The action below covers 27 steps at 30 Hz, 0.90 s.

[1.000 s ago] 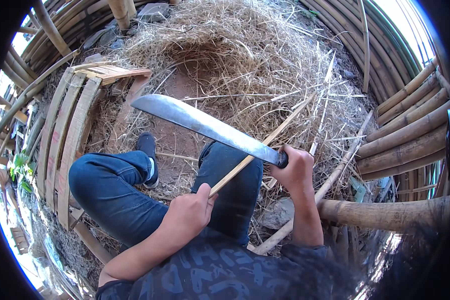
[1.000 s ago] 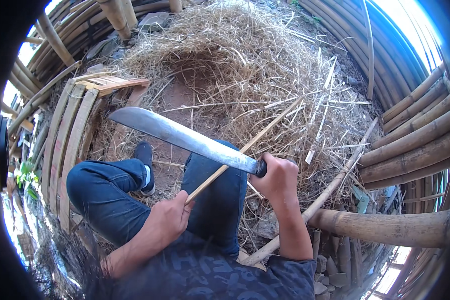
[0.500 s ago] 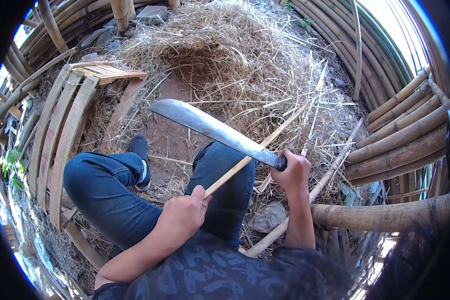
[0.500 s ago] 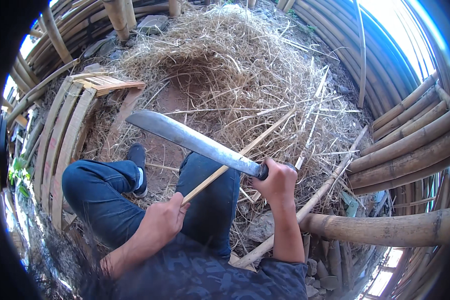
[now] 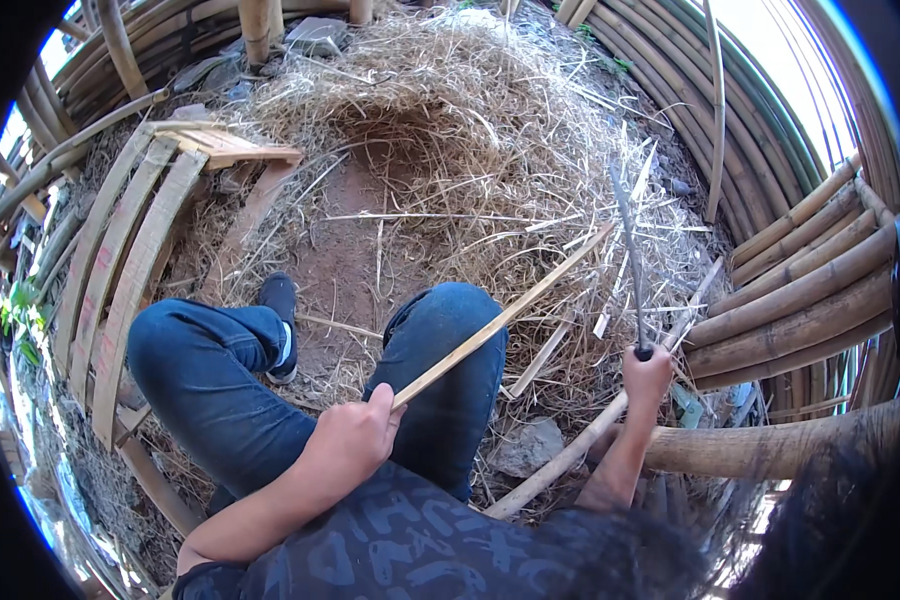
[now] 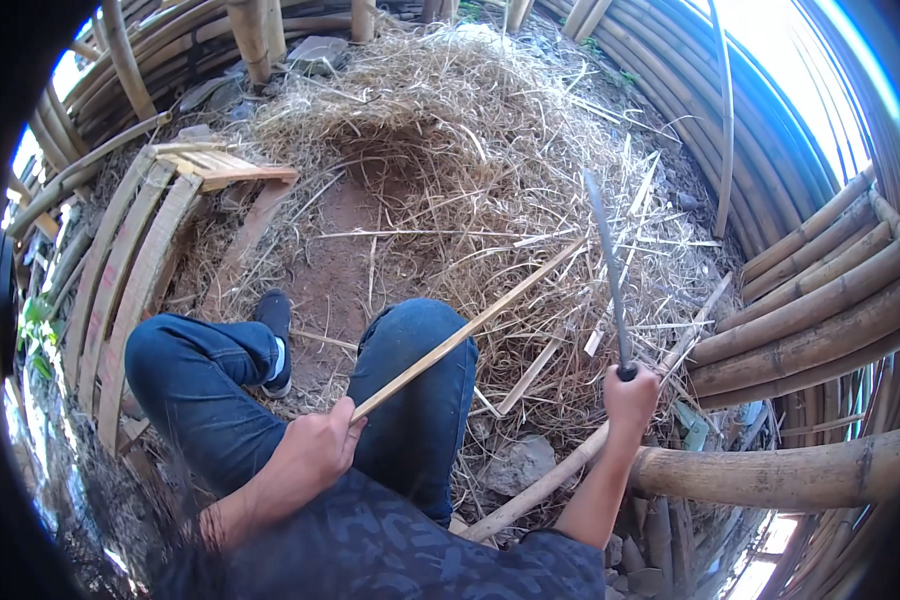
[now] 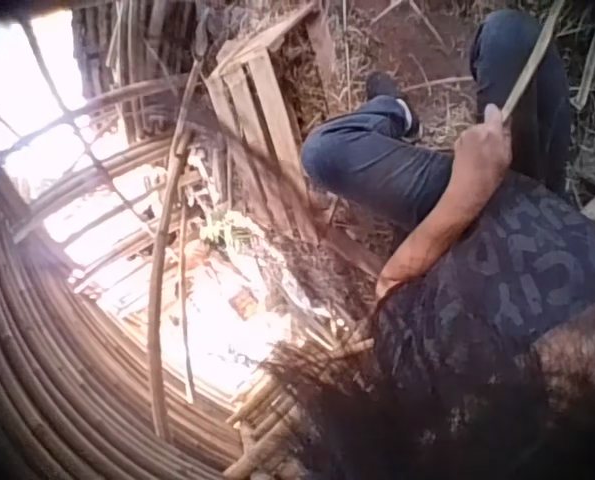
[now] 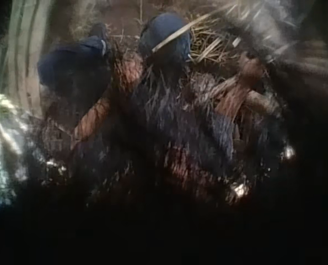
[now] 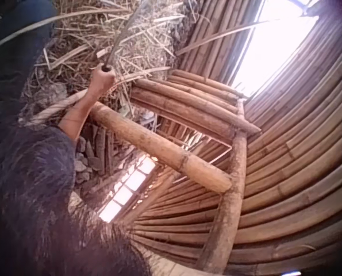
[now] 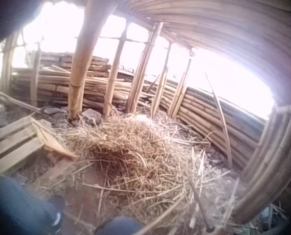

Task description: The person whittles bamboo sticks by shaving and trimming them with a machete.

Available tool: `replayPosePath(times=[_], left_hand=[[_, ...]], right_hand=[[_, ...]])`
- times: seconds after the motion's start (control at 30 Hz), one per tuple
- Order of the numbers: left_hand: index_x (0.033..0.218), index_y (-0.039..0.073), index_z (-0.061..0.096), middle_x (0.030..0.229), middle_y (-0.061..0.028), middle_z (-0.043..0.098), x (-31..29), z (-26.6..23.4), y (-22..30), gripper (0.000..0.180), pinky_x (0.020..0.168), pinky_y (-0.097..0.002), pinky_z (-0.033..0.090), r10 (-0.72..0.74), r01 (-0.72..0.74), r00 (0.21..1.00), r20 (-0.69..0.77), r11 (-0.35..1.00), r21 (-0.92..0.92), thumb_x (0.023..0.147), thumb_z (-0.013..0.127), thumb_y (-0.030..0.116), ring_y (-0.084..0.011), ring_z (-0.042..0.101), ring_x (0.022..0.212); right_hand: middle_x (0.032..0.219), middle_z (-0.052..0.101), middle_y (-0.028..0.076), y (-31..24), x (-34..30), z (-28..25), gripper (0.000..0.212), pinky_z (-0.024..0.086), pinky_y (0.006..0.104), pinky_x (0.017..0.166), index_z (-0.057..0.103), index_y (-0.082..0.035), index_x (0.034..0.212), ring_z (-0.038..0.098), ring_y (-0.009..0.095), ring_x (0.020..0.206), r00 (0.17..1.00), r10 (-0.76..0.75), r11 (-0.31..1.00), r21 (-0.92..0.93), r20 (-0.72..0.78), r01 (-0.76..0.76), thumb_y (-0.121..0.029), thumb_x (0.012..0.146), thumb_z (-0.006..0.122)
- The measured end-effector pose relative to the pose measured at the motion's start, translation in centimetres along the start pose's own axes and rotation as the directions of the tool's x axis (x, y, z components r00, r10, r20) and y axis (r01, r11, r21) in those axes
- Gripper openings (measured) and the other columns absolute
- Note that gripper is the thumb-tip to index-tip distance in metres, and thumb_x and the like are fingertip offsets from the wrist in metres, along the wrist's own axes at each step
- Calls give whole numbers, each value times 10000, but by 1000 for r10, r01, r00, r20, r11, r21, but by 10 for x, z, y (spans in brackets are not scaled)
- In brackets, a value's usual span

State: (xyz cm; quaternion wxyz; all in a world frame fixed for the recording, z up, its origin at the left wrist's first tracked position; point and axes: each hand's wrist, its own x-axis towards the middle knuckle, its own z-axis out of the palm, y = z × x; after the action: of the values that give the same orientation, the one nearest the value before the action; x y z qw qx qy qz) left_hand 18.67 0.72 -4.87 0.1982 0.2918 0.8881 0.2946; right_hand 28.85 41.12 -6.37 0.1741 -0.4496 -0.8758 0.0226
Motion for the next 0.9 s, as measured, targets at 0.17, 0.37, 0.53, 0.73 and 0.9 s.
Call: replayPosePath(times=[0.17,0.37,0.53,0.73,0.9], left_hand=[[873,20,443,554,-204,564,4,-6,4,249,486,-508,479,-17,16,997,69,1000,6,963,517,240,-411,605,539],[877,18,436,557,-207,564,7,-5,1,246,494,-517,473,16,-14,998,68,999,-40,964,514,235,-423,599,543],[877,28,436,551,-199,561,6,-7,2,233,490,-521,462,2,-2,997,73,1000,-5,968,501,233,-419,593,534],[876,35,438,549,-189,560,5,-12,7,226,490,-505,463,0,0,998,67,1000,10,970,501,231,-398,597,529],[872,35,444,551,-188,561,3,-12,7,234,489,-503,462,-1,3,999,52,999,-41,973,497,240,-397,598,533]], right_hand=[[528,542,56,-44,-27,11,236,419,315,511,588,29,663,519,142,474,988,-18,882,468,157,-58,-168,777,651],[503,453,-20,-115,-56,-3,194,312,263,445,584,6,672,404,57,464,950,-204,647,761,238,-52,-110,795,678],[530,523,103,-139,-64,-16,219,429,341,497,641,16,740,576,214,503,891,-398,814,533,218,233,-172,702,746],[649,631,153,-136,-45,-18,241,506,444,636,625,-51,711,647,356,681,851,-438,891,264,289,369,-263,665,729],[639,623,155,-136,-37,-11,225,503,442,629,629,-57,713,639,359,666,842,-484,863,284,236,417,-254,664,725]])
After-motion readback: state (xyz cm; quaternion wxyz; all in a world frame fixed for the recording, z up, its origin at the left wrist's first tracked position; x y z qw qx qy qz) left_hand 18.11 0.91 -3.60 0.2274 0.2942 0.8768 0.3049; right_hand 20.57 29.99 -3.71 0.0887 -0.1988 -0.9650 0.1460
